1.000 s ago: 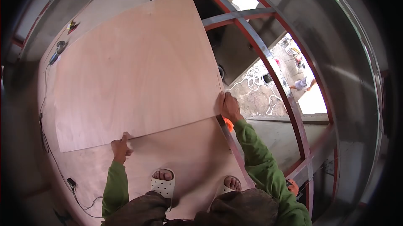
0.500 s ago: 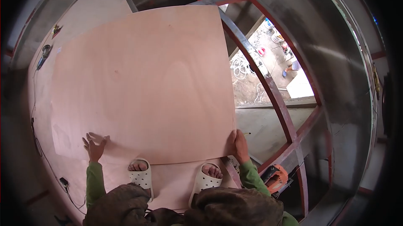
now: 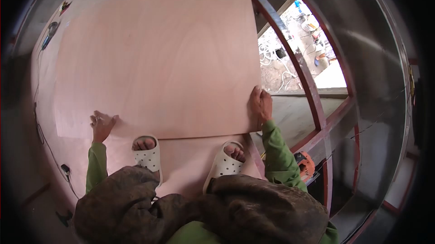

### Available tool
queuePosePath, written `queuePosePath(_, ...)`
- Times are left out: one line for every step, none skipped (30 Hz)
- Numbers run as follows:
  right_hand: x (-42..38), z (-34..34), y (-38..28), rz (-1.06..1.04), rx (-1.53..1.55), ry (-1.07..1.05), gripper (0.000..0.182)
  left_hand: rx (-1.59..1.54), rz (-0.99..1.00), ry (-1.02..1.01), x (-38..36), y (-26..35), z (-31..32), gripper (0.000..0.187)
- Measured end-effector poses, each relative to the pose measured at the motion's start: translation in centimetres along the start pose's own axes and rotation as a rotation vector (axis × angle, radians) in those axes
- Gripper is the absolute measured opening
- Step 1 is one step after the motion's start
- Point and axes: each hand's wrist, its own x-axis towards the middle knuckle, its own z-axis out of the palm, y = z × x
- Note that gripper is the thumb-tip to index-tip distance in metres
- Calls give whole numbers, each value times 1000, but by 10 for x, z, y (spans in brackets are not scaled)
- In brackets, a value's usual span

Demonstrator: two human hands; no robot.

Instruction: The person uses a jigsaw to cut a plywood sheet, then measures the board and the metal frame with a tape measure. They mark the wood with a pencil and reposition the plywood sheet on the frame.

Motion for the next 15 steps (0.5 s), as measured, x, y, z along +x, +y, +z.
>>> queuePosePath(0, -1, -5, 11, 5, -15, 63, 12, 58, 17, 3, -12, 6, 124)
queuePosePath(1, -4, -10, 27, -6, -30, 62, 22, 119, 33, 5, -23, 13, 122)
queuePosePath(-6, -7, -10, 51, -19, -39, 61, 40, 122, 22, 4, -38, 21, 122)
queuePosePath(-15, -4, -6, 63, 91, -60, 59, 62, 112, 14, 3, -50, 27, 121)
queuePosePath(-28, -1, -3, 67, 97, -54, 59, 76, 97, 15, 0, -64, 29, 121)
queuePosePath(-46, 1, -5, 36, 69, -27, 56, 65, 100, -25, -9, -75, 25, 120)
queuePosePath(-60, 2, -3, 8, 41, 0, 53, 85, 150, -67, -10, -88, 25, 120)
queuePosePath(-69, 4, 1, 71, 15, -29, 47, 79, 138, -59, -13, -100, 28, 114)
queuePosePath(-76, 0, -4, 91, 22, -19, 47, 77, 133, -53, -18, -99, 24, 109)
queuePosePath(-82, -9, -19, 116, 113, -15, 45, 92, 152, -59, -19, -101, 21, 109)
queuePosePath(-91, -13, -26, 147, 200, -12, 42, 134, 209, -90, -19, -109, 18, 99)
queuePosePath(-97, -6, -17, 222, 172, -28, 43, 174, 281, -122, -17, -112, 13, 89)
queuePosePath(-100, -2, -12, 244, 197, -35, 44, 101, 333, -201, -12, -116, 11, 75)
queuePosePath(-101, 2, -7, 264, 224, -38, 45, 120, 195, -192, -16, -103, 2, 75)
queuePosePath(-103, 11, 2, 229, 316, -1, 44, 144, 62, -183, -22, -82, -14, 75)
